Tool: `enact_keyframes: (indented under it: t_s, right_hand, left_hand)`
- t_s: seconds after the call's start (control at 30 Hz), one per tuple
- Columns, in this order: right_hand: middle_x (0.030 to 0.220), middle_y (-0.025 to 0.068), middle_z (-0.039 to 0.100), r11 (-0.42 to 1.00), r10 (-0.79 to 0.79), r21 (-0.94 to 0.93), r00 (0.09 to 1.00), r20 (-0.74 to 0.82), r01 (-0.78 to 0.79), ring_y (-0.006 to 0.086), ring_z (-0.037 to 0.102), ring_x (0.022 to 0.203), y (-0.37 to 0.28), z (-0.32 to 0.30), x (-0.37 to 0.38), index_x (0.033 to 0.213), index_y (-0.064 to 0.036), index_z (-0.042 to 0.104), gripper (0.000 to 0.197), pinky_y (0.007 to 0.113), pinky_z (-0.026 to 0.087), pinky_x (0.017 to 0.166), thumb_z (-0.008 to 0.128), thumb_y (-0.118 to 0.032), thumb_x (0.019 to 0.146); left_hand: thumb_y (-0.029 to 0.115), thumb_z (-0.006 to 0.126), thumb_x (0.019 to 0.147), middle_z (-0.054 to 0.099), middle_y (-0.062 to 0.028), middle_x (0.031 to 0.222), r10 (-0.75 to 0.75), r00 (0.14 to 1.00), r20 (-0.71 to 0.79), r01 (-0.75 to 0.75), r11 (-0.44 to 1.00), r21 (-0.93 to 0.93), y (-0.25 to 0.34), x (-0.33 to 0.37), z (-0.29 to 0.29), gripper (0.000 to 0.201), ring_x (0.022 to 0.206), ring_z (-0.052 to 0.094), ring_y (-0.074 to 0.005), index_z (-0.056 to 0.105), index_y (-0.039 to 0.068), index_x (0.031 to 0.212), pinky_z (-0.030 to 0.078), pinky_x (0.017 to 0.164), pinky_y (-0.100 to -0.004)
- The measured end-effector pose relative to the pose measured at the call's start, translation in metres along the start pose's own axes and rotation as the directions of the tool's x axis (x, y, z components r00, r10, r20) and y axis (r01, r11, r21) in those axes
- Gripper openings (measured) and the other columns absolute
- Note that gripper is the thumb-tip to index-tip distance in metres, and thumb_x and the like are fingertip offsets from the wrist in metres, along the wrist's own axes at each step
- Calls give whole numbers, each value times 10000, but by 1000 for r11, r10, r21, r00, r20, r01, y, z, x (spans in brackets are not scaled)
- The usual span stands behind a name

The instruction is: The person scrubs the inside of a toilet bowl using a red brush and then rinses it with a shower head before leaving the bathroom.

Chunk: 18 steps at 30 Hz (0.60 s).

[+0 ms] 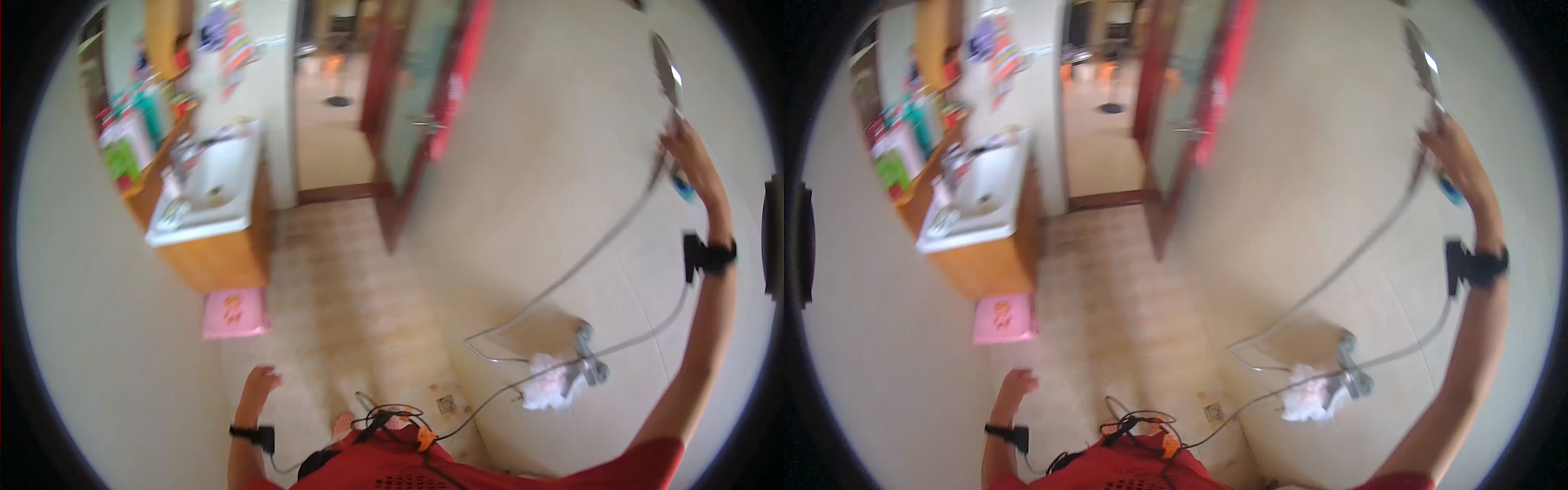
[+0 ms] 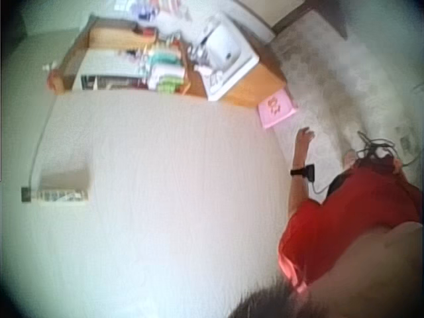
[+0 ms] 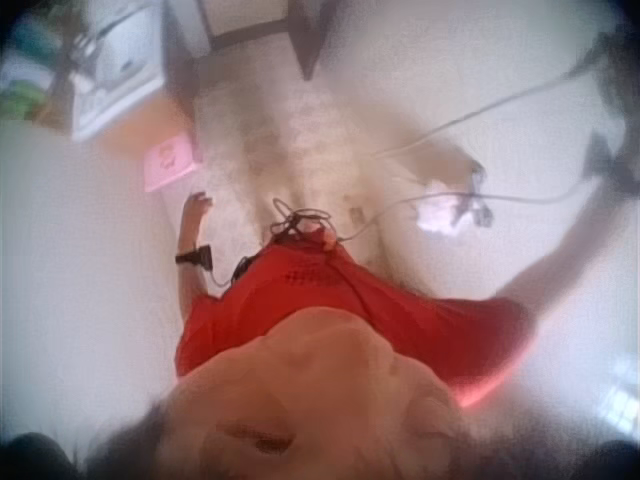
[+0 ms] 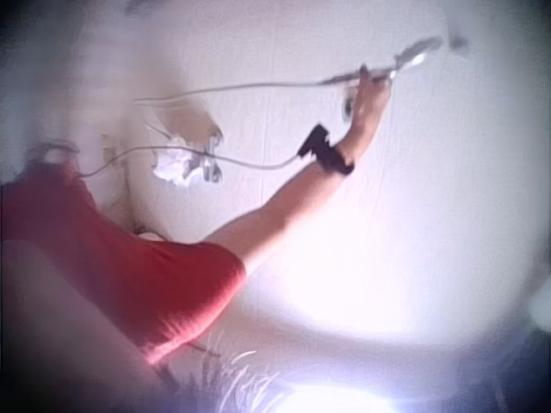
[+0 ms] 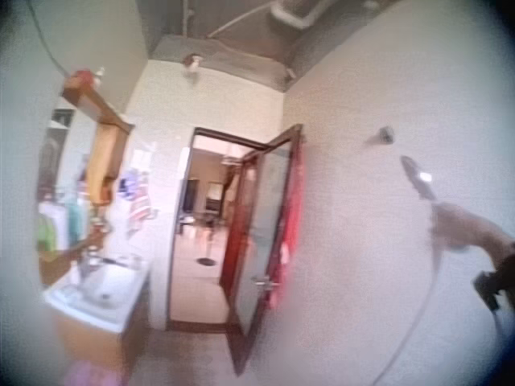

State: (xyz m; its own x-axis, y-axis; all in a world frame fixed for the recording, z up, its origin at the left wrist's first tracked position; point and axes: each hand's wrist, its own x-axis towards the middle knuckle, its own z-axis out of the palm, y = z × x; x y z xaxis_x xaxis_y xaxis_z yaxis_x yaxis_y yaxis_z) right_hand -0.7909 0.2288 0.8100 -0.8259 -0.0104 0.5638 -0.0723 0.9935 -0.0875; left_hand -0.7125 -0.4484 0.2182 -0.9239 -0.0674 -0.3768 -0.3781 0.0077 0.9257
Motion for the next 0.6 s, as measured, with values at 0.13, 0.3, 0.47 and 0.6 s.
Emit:
enact_keyframes:
  t_s: [0.13,0.3,0.47,0.6]
  right_hand:
    - [847,37,578,979,164,-113,984,-74,-172,123,495,742,6,-44,28,913,-49,488,205,279,429,643,506,-253,909]
    - [790,37,577,981,165,-71,972,-167,-179,133,475,683,33,-82,28,870,-38,493,249,280,419,630,536,-282,898]
    - [804,34,591,980,184,-43,965,-185,-195,131,487,687,54,-98,29,887,-41,500,220,276,417,627,519,-260,901]
    - [838,34,605,975,204,-40,957,-204,-217,126,494,705,74,-86,34,900,-45,502,176,277,419,628,516,-220,896]
  left_hand:
    - [118,530,804,612,-117,860,-37,999,-30,38,998,41,-4,-4,21,324,724,601,-173,501,-46,1082,466,641,-262]
    - [116,529,791,603,-116,824,-94,993,-69,101,989,111,11,-5,48,356,703,599,-172,482,-64,1095,458,603,-249]
    - [112,528,788,602,-118,816,-68,996,-54,73,993,94,2,0,55,368,687,602,-181,473,-66,1105,457,587,-252]
    - [98,531,785,602,-121,805,-96,995,-37,98,994,57,-8,3,55,363,679,608,-188,469,-67,1103,460,588,-259]
